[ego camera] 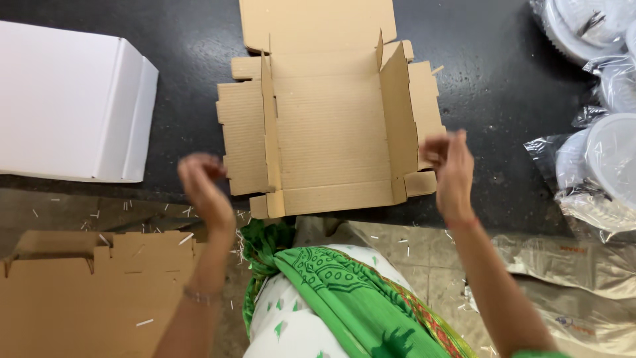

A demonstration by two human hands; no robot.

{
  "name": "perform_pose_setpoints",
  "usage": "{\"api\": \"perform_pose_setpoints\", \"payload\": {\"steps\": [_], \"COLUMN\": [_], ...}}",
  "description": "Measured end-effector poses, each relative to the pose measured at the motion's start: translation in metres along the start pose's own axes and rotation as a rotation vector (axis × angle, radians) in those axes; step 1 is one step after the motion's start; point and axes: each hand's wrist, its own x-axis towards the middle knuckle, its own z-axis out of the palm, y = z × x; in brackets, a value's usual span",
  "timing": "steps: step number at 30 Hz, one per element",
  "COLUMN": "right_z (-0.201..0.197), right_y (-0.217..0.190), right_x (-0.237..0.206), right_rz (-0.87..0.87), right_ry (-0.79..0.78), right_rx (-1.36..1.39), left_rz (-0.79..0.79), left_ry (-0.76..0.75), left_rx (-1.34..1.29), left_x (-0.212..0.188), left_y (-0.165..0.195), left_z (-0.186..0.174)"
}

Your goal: The person folds flat cardboard blanks into white boxes on a workbench, inserts a plastic-wrapped round light fixture into each box, closes the lid, and stacks the finished boxes with a pile of completed boxes. They repeat this packing cycle for several fixtures.

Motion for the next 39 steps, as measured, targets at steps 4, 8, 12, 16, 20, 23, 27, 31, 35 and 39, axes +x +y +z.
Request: {"api": "perform_pose_setpoints", "payload": {"steps": [4, 8, 12, 16, 20, 23, 27, 31, 35, 39], "right_z": [0.002, 0.044, 0.072, 0.083, 0.081, 0.078, 0.081, 0.078, 0.082, 0.09], "right_y": [0.003, -0.009, -0.027, -0.042, -0.052, -0.052, -0.037, -0.026, -0.025, -0.03], "right_x": [-0.086, -0.117, -0.115, -0.114, -0.12, -0.117, -0.089, -0.06, -0.038, -0.032], "right_rz": [-0.153, -0.348, -0.355, -0.477, -0.647, -0.669, -0.74, -0.686, -0.547, -0.504], "right_ry": [0.014, -0.272, -0.436, -0.539, -0.55, -0.596, -0.547, -0.534, -0.528, -0.537], "right_rx": [-0.131, -0.717, -0.992, -1.118, -1.085, -1.061, -1.156, -1.059, -1.015, -0.973], "left_rz": [0.149, 0.327, 0.375, 0.477, 0.461, 0.234, 0.21, 0.466, 0.367, -0.029], "left_ry": [-0.109, -0.648, -0.722, -0.689, -0.628, -0.567, -0.546, -0.48, -0.269, -0.353], "left_rx": [0.18, 0.447, 0.762, 0.853, 0.899, 0.809, 0.804, 0.713, 0.387, 0.204], "left_x": [-0.1, -0.136, -0.133, -0.118, -0.104, -0.095, -0.083, -0.068, 0.004, 0.099], "left_y": [0.019, 0.026, 0.021, 0.018, 0.026, 0.042, 0.07, 0.093, 0.072, 0.005], "left_z": [-0.015, 0.008, 0.033, 0.047, 0.051, 0.053, 0.06, 0.048, 0.031, 0.068]}}
